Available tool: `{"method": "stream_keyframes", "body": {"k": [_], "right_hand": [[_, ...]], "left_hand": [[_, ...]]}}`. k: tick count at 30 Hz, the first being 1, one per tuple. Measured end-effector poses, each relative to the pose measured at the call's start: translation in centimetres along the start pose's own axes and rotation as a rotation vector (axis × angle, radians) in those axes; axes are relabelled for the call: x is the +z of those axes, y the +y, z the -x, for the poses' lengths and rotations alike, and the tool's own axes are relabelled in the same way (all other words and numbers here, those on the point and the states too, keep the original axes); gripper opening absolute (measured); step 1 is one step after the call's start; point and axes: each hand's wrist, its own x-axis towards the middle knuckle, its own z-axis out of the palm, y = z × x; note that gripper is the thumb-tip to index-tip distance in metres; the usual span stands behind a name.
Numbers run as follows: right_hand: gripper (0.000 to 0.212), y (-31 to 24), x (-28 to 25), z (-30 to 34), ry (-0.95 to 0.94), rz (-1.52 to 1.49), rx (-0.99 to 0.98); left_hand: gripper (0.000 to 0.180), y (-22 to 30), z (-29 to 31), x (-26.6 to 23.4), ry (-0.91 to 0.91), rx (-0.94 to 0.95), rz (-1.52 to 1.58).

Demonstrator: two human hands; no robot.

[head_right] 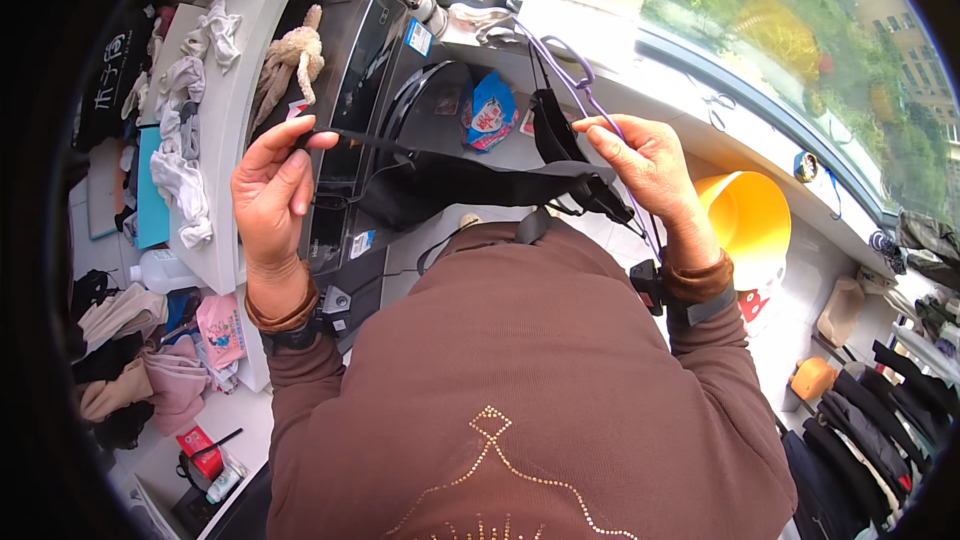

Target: The person hangs a black bra on a hanger by the window, then walks to the bedroom and folds a pair of jeans on the bed. The folded jeans are placed on a nearby chair.

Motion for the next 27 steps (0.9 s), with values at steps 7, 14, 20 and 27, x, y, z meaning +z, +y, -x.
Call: {"method": "stream_keyframes", "body": {"k": [7,14,20,27], "right_hand": [[0.021,2.0,0.5,-0.3,0.235,0.421,-0.496],[0.016,0.0,-0.5,1.5,0.249,0.023,-0.298],[0.014,-2.6,-1.3,1.9,0.275,0.294,-0.308],[0.015,-4.4,-1.9,2.6,0.21,0.169,-0.412]], "left_hand": [[0.033,-4.1,-0.3,1.3,-0.083,-0.036,-0.071],[0.033,-4.2,-1.4,-0.1,-0.025,-0.027,-0.103],[0.034,-6.3,-3.5,0.3,-0.017,-0.06,-0.091],[0.032,-9.2,-5.2,3.2,-0.019,-0.099,-0.049]]}}
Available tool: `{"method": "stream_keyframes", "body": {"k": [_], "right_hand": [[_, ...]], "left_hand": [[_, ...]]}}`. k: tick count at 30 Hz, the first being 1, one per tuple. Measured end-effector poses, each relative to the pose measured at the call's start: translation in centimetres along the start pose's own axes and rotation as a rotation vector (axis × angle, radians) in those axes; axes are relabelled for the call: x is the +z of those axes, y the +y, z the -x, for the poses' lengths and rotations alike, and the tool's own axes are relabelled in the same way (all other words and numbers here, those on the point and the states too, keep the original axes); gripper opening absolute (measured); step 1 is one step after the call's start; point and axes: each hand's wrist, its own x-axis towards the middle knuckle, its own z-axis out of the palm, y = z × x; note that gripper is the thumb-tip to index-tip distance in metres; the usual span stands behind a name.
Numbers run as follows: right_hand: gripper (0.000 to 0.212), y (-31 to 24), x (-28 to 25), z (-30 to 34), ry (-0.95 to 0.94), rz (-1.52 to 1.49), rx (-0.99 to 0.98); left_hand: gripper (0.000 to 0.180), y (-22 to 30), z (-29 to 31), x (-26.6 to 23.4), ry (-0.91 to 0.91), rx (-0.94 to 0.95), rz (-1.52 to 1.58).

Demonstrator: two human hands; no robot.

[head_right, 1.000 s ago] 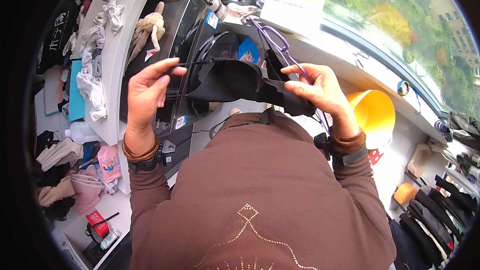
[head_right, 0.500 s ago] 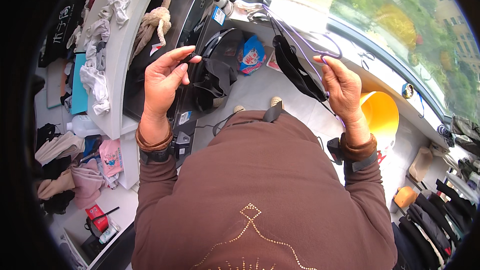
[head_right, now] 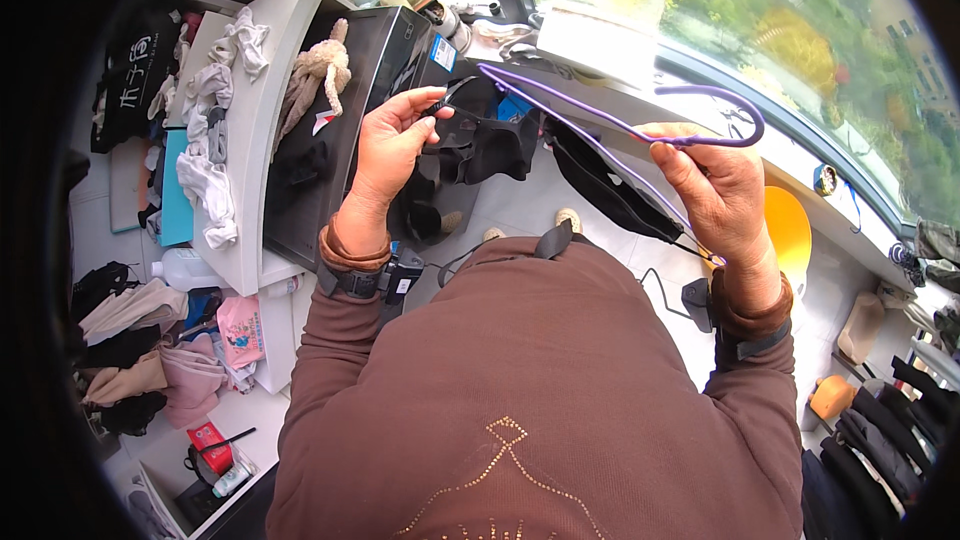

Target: The person hangs a black bra on a hanger by the window, then walks to the bedroom and folds a pair of jeans on the bed. The folded jeans are placed on a nearby chair.

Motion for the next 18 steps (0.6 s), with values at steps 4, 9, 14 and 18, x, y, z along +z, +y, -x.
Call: {"method": "stream_keyframes", "body": {"k": [4,9,14,18], "right_hand": [[0.018,-0.2,-0.4,-0.2,-0.022,-0.221,0.102],[0.024,0.9,-0.1,0.1,0.032,-0.338,0.244],[0.025,2.3,0.2,0.0,0.034,-0.348,0.284],[0.027,3.0,1.1,-0.4,0.069,-0.355,0.222]], "left_hand": [[0.036,-0.1,-0.9,2.0,-0.015,0.042,0.007],[0.053,-0.1,-1.2,3.3,0.058,0.025,0.089],[0.056,-0.2,-2.1,3.0,0.13,0.168,0.073],[0.062,0.7,-1.0,4.0,0.056,0.128,0.052]]}}
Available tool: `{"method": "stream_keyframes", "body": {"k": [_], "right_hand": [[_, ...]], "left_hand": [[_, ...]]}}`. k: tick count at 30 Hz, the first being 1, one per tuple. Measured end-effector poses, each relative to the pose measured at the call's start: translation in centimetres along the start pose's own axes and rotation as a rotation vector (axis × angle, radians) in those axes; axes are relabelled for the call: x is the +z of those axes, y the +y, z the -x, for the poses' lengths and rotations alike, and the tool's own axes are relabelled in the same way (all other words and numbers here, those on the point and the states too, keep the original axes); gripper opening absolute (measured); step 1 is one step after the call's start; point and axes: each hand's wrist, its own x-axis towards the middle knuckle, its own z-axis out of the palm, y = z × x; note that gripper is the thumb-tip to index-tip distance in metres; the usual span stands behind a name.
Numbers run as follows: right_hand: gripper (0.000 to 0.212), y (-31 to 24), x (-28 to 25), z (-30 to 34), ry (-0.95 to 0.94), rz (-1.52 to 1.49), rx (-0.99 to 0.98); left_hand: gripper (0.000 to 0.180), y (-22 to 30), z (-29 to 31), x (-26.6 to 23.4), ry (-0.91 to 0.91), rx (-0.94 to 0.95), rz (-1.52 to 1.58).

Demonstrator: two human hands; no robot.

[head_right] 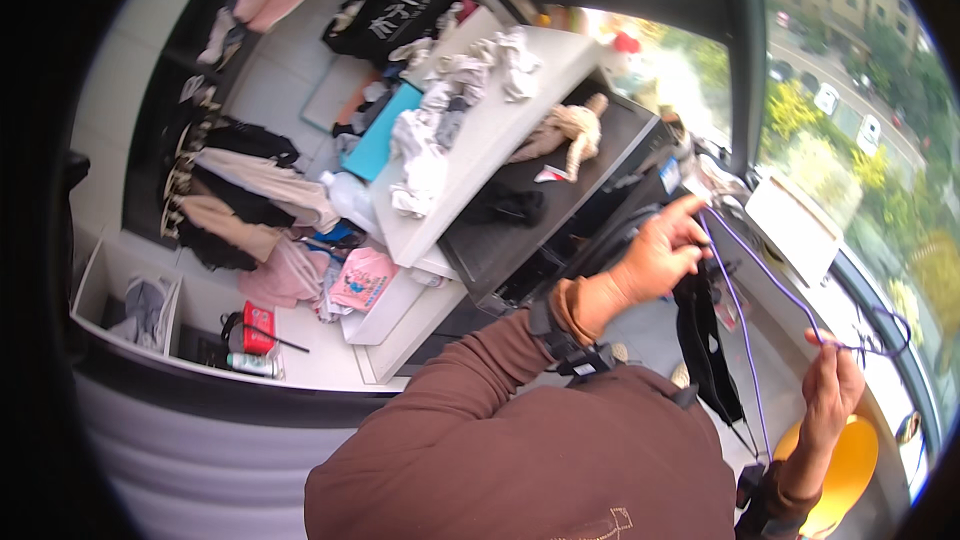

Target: The person hangs a black bra on a hanger by the window, then walks to the bedroom and folds a pair of jeans on the bed. The folded jeans are placed on a nearby chair.

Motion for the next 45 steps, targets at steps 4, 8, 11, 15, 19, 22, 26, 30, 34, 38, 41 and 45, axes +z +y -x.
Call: {"method": "stream_keyframes", "body": {"k": [4,8,11,15,19,22,26,30,34,38,41,45], "right_hand": [[0.027,1.7,0.4,0.4,0.036,-0.064,-0.045],[0.028,2.2,-0.9,0.8,0.091,-0.031,-0.131],[0.029,2.3,-1.9,0.2,0.148,-0.079,-0.15],[0.03,2.1,-2.3,-0.7,0.166,-0.094,-0.197],[0.032,1.8,-1.9,-1.6,0.155,-0.076,-0.244],[0.032,1.7,-1.6,-2.4,0.145,-0.07,-0.221],[0.032,1.5,-1.2,-3.8,0.153,-0.029,-0.305],[0.031,1.3,-1.1,-4.7,0.183,-0.124,-0.291],[0.027,0.9,-0.9,-4.7,0.146,-0.205,-0.26],[0.025,0.1,-0.5,-4.5,0.204,-0.155,-0.291],[0.024,-0.8,-0.6,-4.3,0.131,-0.101,-0.317],[0.022,-1.9,-1.2,-4.0,0.163,-0.023,-0.333]], "left_hand": [[0.069,0.0,0.9,-0.2,0.076,0.076,-0.007],[0.056,-0.5,1.9,-1.5,0.036,-0.078,-0.032],[0.039,-1.3,2.7,-1.5,0.011,-0.144,0.058],[0.021,-1.7,3.3,-1.9,0.027,-0.098,0.019],[0.024,-1.3,3.9,-2.9,0.04,-0.074,-0.06],[0.032,-0.8,4.6,-3.2,0.0,-0.054,-0.093],[0.037,0.1,5.0,-3.4,-0.044,-0.061,-0.121],[0.037,0.6,5.0,-3.5,-0.13,-0.051,-0.148],[0.036,0.3,4.9,-3.3,-0.145,-0.025,-0.135],[0.036,-0.4,4.8,-3.3,-0.083,-0.047,-0.126],[0.035,-0.8,4.5,-3.6,-0.031,-0.121,-0.087],[0.034,-1.3,4.2,-3.9,0.1,-0.015,-0.202]]}}
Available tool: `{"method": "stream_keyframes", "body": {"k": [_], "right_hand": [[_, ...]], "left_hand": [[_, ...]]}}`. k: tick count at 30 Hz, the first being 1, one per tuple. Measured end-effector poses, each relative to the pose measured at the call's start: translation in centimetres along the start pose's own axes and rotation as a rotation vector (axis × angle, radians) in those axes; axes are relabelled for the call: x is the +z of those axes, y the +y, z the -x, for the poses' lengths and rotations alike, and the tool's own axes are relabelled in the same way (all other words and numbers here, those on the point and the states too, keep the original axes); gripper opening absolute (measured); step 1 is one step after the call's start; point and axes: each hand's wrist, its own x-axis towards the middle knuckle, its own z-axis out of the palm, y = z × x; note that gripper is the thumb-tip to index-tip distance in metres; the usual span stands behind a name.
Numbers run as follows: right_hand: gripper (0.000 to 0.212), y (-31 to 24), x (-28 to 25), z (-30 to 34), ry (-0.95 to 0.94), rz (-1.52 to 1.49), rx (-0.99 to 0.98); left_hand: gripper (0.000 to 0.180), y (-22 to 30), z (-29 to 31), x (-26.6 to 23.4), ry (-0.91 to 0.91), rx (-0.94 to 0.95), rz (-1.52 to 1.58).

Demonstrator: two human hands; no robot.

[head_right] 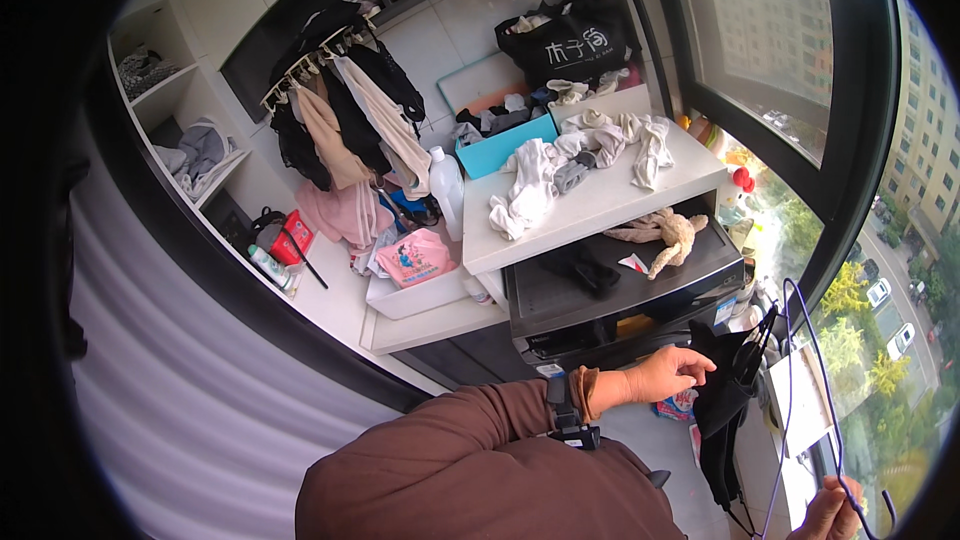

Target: The person hangs a black bra on a hanger by the window, then walks to the bedroom and folds a pair of jeans on the bed. The folded jeans are placed on a nearby chair.

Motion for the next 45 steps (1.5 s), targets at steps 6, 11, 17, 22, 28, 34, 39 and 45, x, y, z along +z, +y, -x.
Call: {"method": "stream_keyframes", "body": {"k": [6,11,17,22,28,34,39,45], "right_hand": [[0.019,-0.3,-1.3,-0.5,-0.05,-0.009,-0.046],[0.019,-0.3,-1.8,-0.5,0.014,-0.006,-0.015],[0.019,-0.5,-1.6,-0.6,0.067,-0.026,0.009],[0.019,-1.0,-2.1,-0.4,0.14,0.006,-0.016],[0.02,-2.0,-3.0,0.2,0.124,0.046,-0.049],[0.022,-5.1,-1.4,0.8,0.113,0.11,-0.181],[0.024,-9.8,0.4,1.2,0.088,0.024,-0.242],[0.03,-13.8,3.1,0.9,0.09,0.122,-0.294]], "left_hand": [[0.035,-1.3,0.0,-0.1,0.077,0.036,0.005],[0.037,-2.3,0.0,-0.3,0.081,0.012,-0.014],[0.037,-3.1,0.1,-0.4,0.112,-0.022,-0.038],[0.039,-3.8,-0.1,-0.5,0.102,-0.041,-0.044],[0.051,-4.3,-0.5,0.1,0.073,-0.002,-0.126],[0.057,-5.1,-1.0,-0.3,-0.005,-0.018,-0.092],[0.056,-6.4,-1.8,-2.0,-0.046,0.003,-0.077],[0.057,-6.7,-3.0,-2.9,-0.103,0.006,0.043]]}}
